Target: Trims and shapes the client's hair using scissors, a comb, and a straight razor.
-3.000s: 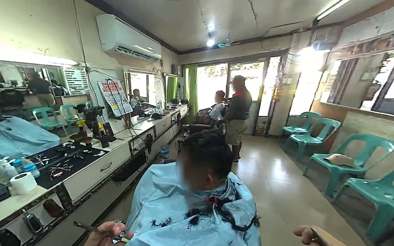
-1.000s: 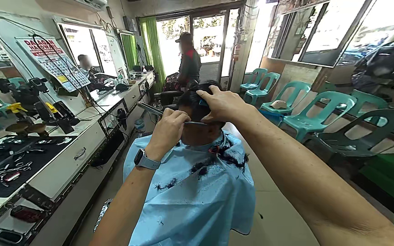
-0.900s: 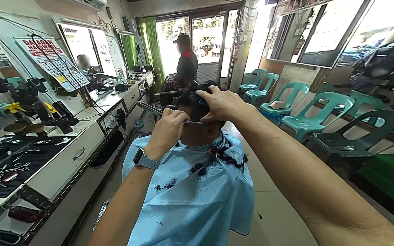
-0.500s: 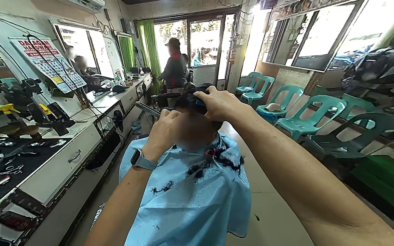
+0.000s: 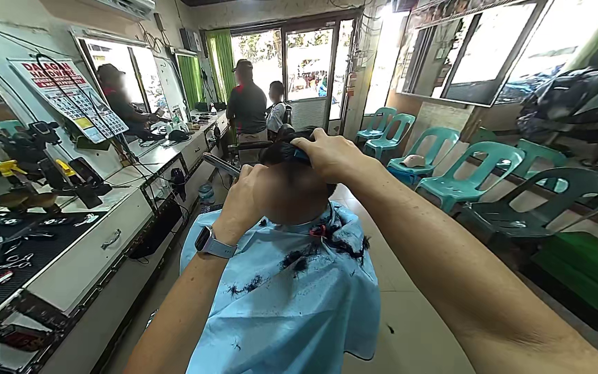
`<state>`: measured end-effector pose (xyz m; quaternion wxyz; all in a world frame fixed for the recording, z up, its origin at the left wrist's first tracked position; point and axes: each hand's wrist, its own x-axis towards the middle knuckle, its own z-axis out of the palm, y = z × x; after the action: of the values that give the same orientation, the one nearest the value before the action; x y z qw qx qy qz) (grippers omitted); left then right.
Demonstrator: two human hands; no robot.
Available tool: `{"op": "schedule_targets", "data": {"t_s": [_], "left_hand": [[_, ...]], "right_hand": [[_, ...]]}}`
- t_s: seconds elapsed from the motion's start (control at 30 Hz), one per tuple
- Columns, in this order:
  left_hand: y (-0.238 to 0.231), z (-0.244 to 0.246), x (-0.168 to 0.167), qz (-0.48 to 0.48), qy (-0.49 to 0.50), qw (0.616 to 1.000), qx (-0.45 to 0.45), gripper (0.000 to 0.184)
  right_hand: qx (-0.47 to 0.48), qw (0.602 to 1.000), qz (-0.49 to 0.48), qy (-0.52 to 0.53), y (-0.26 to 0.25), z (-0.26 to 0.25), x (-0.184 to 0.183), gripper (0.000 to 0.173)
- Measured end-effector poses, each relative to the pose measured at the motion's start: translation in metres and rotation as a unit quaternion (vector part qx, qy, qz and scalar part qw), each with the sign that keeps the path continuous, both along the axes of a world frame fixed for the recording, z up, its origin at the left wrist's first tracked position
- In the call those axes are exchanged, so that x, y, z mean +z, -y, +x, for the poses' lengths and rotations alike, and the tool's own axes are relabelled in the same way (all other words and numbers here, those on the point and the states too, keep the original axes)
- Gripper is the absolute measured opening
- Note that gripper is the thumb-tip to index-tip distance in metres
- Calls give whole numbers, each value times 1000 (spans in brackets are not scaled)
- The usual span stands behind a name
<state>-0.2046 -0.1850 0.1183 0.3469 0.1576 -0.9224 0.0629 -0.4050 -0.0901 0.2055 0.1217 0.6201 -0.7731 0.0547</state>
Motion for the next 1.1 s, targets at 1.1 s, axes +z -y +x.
{"op": "schedule_targets", "data": {"t_s": [1.1], "left_hand": [[-9, 1, -1, -37, -2, 999, 11, 16]], "right_hand": [[8, 1000, -13, 10, -2, -2, -2, 92]]}}
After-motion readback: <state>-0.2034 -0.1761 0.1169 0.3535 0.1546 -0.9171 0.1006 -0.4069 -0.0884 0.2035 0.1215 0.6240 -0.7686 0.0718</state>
